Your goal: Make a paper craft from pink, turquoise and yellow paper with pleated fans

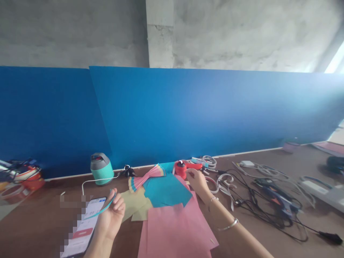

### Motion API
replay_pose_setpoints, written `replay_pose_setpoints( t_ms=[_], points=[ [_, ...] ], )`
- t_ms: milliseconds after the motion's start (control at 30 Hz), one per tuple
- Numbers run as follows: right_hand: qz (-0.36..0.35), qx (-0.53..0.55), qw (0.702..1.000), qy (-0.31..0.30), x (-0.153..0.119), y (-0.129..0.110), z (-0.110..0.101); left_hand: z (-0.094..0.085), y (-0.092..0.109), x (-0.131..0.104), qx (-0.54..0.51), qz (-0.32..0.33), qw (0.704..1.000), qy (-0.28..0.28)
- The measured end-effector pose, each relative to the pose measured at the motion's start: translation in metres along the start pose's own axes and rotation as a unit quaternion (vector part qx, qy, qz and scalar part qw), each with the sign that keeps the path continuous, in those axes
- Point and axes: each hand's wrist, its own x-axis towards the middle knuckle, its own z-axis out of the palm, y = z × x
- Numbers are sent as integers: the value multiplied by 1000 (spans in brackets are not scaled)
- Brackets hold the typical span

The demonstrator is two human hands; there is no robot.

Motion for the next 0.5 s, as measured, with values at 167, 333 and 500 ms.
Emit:
replay_pose_setpoints(
  t_ms=[167, 333, 500],
  points=[
    [-10, -103, 994, -27, -4, -8, 14, -4, -2, 5, 71, -8, 993, 97],
    [-41, -143, 988, -40, -18, -18, 38, -8, -10, 6, 107, -2, 990, 88],
    [-104, -124, 986, -23, -23, -26, 47, -17, -13, 8, 325, 61, 944, -9]
  ],
)
